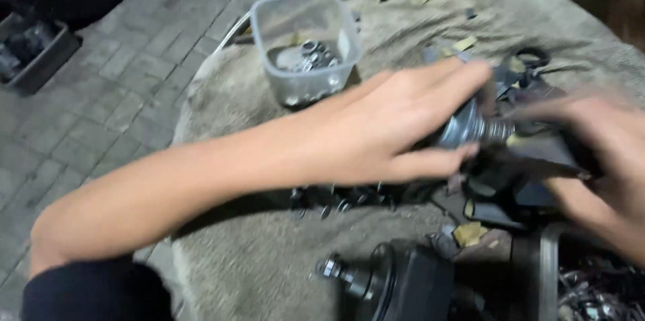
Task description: Cleaning a metal shaft with sandpaper and assembling it into a mechanical housing unit.
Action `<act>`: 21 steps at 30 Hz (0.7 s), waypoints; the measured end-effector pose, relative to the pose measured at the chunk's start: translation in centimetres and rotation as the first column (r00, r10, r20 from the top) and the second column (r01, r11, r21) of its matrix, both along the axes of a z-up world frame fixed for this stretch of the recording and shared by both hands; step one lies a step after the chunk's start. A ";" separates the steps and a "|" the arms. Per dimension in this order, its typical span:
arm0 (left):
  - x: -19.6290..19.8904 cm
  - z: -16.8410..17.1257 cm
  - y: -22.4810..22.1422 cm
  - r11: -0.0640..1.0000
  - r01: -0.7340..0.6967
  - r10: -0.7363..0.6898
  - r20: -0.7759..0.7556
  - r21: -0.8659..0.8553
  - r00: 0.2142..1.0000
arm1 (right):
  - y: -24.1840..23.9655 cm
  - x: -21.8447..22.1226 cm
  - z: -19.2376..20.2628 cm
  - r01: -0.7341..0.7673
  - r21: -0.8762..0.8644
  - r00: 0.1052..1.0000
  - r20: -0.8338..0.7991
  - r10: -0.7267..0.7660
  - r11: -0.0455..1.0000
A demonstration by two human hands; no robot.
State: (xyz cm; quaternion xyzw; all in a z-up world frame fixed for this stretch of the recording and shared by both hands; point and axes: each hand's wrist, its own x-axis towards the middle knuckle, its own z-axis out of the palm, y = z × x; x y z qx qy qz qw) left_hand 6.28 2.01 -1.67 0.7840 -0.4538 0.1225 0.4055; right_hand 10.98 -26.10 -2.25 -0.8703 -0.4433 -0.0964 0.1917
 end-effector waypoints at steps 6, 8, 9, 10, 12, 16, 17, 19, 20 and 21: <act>0.7 -0.5 0.3 0.956 -0.279 0.257 0.191 0.094 0.947 | 2.4 -6.1 0.6 -0.329 -0.248 0.939 0.011 0.342 0.911; 1.1 -0.8 0.3 0.967 -0.256 0.252 0.204 -0.005 0.946 | 2.7 -7.3 1.1 -0.407 -0.328 0.900 0.013 0.435 0.852; 1.3 -1.0 0.1 0.970 -0.221 0.237 0.205 -0.101 0.950 | 2.8 -8.0 1.2 -0.473 -0.400 0.858 -0.006 0.514 0.785; 1.2 -0.8 0.5 0.969 -0.222 0.240 0.204 -0.107 0.949 | 2.6 -7.8 1.1 -0.474 -0.406 0.857 -0.009 0.515 0.781; 1.4 -0.3 1.0 0.957 -0.168 0.215 0.188 -0.238 0.958 | 2.3 -7.5 0.7 -0.478 -0.471 0.848 -0.028 0.529 0.741; 2.2 -1.0 1.7 0.938 -0.220 0.281 0.217 -0.268 0.935 | 3.2 -8.9 -0.8 -0.384 -0.595 0.913 -0.132 0.386 0.706; 2.1 -0.5 1.9 0.932 -0.227 0.295 0.224 -0.284 0.929 | 3.3 -8.7 -1.0 -0.418 -0.505 0.899 -0.114 0.422 0.755; 2.0 0.4 2.0 0.925 -0.223 0.304 0.245 -0.307 0.921 | 3.4 -8.4 -1.2 -0.438 -0.421 0.890 -0.075 0.450 0.794; 1.9 0.7 1.9 0.919 -0.227 0.308 0.227 -0.323 0.924 | 3.4 -8.3 -1.1 -0.454 -0.383 0.883 -0.068 0.465 0.805; 1.7 0.7 1.8 0.915 -0.232 0.307 0.195 -0.331 0.931 | 3.3 -8.5 -1.4 -0.471 -0.334 0.876 -0.071 0.476 0.817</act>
